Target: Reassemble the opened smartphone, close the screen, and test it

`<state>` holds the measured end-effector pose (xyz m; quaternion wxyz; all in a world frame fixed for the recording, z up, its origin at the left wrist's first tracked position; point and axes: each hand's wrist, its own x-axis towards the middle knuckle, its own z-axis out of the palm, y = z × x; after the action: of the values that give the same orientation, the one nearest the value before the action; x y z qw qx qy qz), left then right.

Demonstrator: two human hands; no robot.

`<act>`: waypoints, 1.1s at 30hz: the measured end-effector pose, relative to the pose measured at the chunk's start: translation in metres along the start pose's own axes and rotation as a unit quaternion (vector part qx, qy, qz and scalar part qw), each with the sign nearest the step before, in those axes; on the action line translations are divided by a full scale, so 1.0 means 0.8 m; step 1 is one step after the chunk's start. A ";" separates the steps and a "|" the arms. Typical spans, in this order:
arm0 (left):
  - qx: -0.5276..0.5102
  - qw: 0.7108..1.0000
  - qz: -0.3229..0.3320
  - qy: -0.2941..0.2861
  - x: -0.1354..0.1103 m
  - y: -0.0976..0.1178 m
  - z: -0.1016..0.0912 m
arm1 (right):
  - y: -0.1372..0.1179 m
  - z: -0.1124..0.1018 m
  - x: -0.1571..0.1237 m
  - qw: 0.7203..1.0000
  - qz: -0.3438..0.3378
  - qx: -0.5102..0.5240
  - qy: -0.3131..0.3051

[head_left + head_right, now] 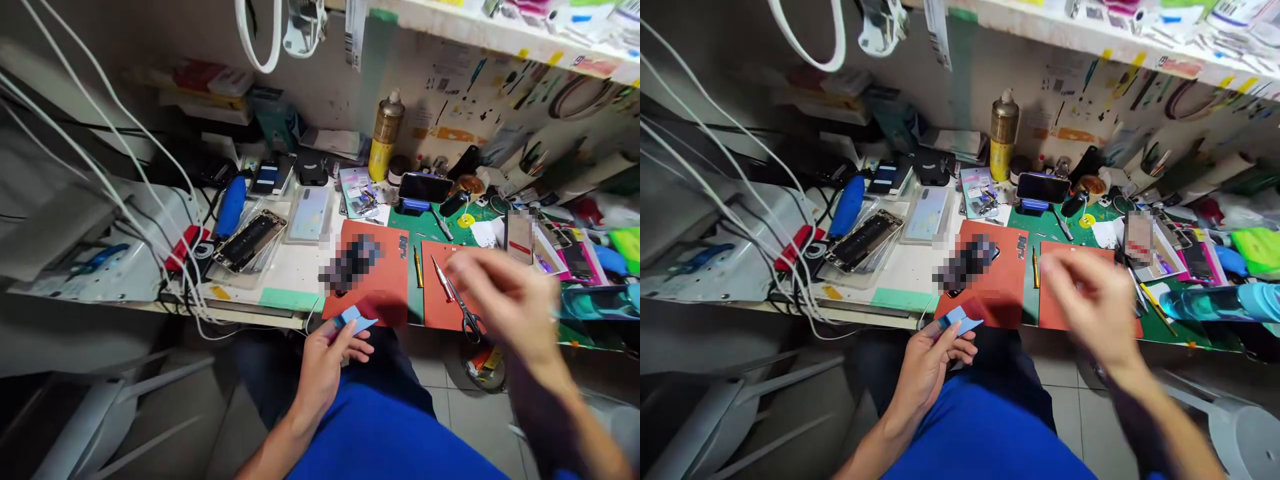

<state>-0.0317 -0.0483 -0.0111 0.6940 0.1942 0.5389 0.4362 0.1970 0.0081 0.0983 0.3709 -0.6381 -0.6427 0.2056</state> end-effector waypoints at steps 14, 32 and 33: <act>0.025 0.998 -0.012 -0.049 0.000 0.017 0.014 | 0.061 0.075 -0.066 0.845 0.289 0.408 -0.189; 0.192 0.976 0.023 -0.098 0.001 0.020 0.024 | 0.057 0.086 -0.076 0.843 0.274 0.414 -0.207; 0.208 0.973 0.028 -0.098 0.002 0.021 0.025 | 0.057 0.087 -0.078 0.846 0.271 0.409 -0.208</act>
<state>-0.0204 -0.0339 0.0074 0.6753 0.3912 0.5414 0.3127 0.1706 -0.0331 0.0071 0.3856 -0.5190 -0.3642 0.6703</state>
